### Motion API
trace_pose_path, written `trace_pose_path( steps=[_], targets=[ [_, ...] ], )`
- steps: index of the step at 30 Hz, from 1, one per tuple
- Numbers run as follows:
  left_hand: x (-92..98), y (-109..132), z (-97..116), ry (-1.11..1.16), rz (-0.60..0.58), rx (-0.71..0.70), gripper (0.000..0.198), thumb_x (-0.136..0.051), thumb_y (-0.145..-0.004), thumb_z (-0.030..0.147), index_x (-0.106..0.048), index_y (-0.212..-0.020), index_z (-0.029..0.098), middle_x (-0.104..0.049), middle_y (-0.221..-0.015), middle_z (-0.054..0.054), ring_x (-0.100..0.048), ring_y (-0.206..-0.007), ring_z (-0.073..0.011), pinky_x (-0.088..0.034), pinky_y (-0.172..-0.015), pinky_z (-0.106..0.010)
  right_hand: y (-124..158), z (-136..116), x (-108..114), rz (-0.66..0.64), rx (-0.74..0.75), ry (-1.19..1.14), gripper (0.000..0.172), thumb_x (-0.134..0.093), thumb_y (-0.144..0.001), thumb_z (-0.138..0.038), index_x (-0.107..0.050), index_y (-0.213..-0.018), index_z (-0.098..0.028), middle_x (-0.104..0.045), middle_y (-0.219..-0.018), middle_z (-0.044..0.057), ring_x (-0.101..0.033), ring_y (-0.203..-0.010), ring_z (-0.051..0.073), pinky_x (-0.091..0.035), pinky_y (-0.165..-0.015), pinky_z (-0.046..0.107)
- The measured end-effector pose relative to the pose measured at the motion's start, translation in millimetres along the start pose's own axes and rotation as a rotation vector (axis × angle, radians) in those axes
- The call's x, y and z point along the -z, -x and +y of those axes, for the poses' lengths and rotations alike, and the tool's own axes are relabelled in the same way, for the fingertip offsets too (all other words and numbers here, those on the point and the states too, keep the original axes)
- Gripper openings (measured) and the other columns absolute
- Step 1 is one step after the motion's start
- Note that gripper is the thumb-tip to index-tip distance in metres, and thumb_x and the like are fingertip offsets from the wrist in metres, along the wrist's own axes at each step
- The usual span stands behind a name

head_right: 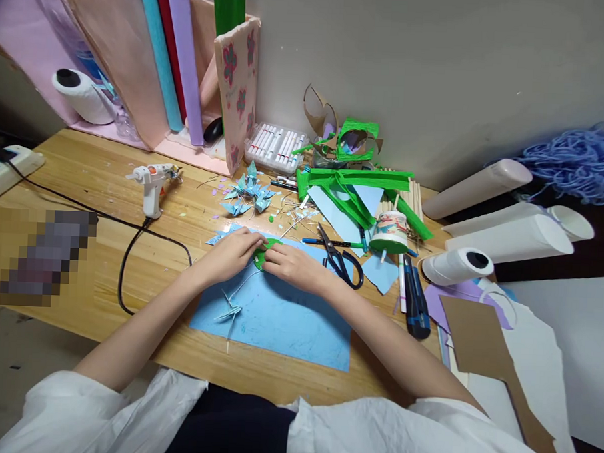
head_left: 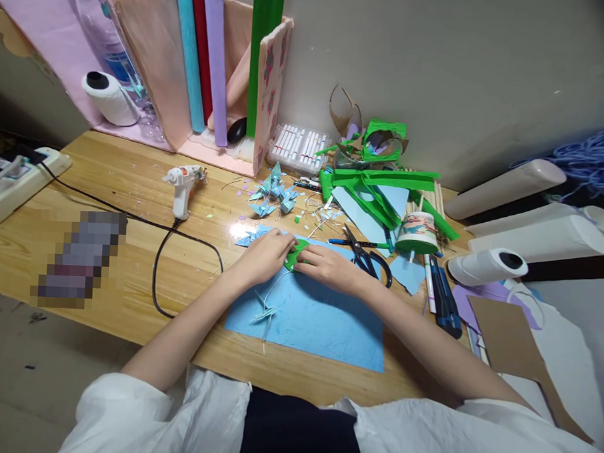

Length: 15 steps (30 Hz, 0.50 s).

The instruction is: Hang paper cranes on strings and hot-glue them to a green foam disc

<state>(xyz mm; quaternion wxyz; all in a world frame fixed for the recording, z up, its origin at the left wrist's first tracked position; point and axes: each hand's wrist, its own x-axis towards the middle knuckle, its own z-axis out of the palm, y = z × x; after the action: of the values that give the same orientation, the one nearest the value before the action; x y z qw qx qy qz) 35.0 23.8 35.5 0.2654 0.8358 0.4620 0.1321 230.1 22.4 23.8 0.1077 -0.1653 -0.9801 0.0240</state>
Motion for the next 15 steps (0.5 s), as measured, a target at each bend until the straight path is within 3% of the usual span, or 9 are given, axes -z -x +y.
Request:
trace_pose_path(
  steps=[8,15],
  targets=[
    [1.9,1.0,1.8,-0.024,0.003,-0.009,0.030,-0.030,-0.092,0.023,-0.060,-0.093,0.017,-0.058,-0.083,-0.007,-0.055,-0.084,-0.0202,-0.042,-0.075,-0.031,-3.4,2.5,0.1,0.136,-0.147,-0.279,0.017,-0.045,-0.090,-0.019,-0.061,-0.090,-0.016,-0.060,-0.085,0.008,-0.049,-0.079,0.017,-0.043,-0.069,0.030],
    [1.7,0.9,2.0,-0.031,-0.006,0.010,0.029,-0.031,-0.092,0.023,-0.059,-0.091,0.017,-0.057,-0.082,-0.006,-0.054,-0.084,-0.0194,-0.042,-0.075,-0.030,-6.0,5.6,-5.1,0.097,-0.143,-0.386,0.013,-0.048,-0.088,-0.018,-0.061,-0.086,-0.016,-0.059,-0.087,0.008,-0.049,-0.083,0.018,-0.043,-0.073,0.032]
  ],
)
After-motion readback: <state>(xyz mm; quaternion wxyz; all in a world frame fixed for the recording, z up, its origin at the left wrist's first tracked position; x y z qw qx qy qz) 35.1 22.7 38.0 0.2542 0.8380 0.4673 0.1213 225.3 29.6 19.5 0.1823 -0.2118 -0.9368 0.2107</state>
